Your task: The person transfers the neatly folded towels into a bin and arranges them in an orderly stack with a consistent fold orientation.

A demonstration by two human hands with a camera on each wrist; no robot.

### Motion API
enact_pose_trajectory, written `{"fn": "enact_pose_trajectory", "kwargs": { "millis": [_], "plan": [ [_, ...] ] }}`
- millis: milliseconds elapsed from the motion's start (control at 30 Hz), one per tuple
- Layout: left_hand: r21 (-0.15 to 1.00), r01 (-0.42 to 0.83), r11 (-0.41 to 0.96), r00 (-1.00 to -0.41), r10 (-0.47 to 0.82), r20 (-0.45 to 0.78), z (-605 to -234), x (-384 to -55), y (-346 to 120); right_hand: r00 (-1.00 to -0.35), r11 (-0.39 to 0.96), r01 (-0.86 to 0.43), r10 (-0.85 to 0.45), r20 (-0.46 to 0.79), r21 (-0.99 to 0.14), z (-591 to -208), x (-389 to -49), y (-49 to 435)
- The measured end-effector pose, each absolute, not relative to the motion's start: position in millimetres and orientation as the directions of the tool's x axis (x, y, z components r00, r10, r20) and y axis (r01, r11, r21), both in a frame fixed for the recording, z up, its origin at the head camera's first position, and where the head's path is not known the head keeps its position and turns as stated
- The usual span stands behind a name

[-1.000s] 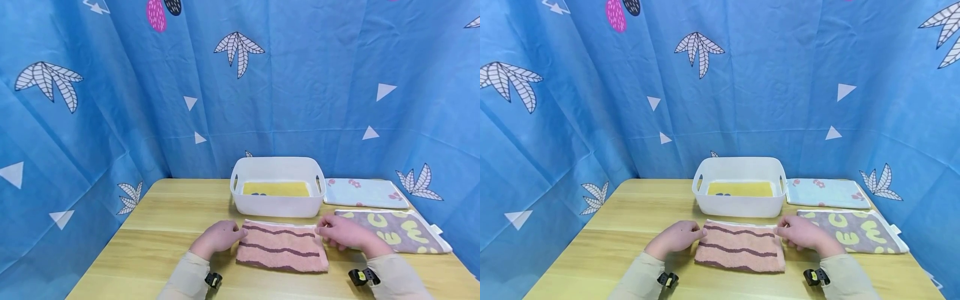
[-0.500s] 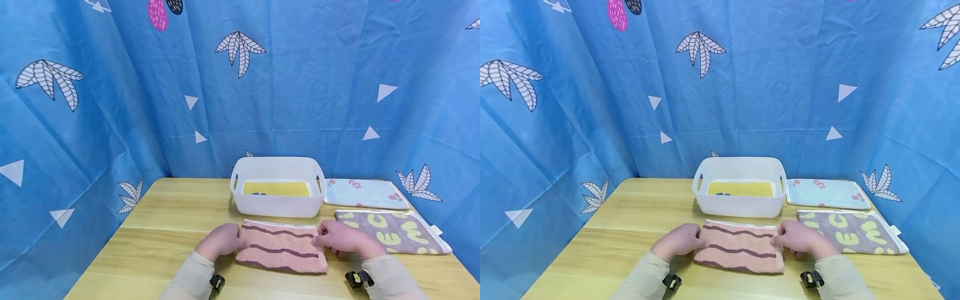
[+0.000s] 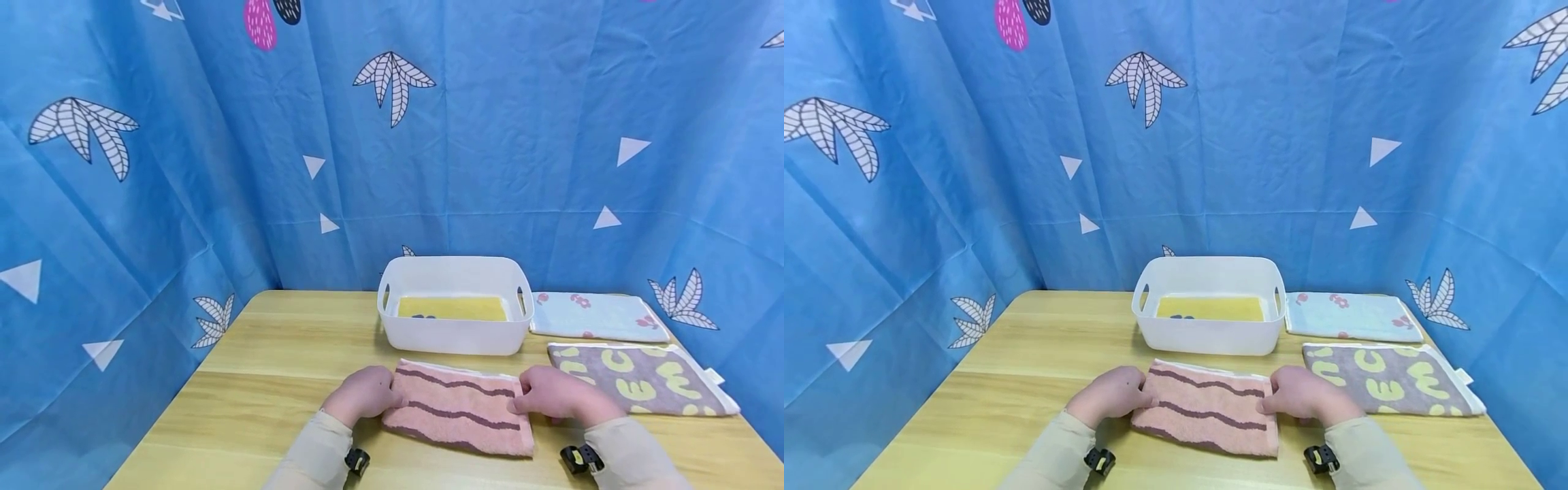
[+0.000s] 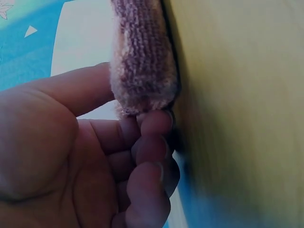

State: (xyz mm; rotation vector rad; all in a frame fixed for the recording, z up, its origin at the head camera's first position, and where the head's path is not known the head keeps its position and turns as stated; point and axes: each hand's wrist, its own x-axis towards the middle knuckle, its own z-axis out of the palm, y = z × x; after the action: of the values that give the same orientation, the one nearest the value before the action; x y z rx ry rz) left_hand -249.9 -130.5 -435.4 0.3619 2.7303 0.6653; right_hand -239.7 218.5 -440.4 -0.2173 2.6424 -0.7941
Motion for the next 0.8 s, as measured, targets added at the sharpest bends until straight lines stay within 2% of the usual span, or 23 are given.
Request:
{"fn": "enact_pose_trajectory", "kwargs": {
  "millis": [433, 800],
  "plan": [
    [0.552, 0.170, 0.816, -0.902, 0.355, -0.247, -434.7, -251.9, -136.5, -0.914, 0.770, -0.119, -0.331, -0.234, -0.627, -438.6, -241.7, 221.1],
    [0.571, 0.218, 0.791, -0.876, 0.417, -0.243, -434.9, -254.3, -138.9, -0.906, 0.713, -0.068, -0.338, -0.256, -0.698, -439.0, -241.0, 227.4]
  ]
}}
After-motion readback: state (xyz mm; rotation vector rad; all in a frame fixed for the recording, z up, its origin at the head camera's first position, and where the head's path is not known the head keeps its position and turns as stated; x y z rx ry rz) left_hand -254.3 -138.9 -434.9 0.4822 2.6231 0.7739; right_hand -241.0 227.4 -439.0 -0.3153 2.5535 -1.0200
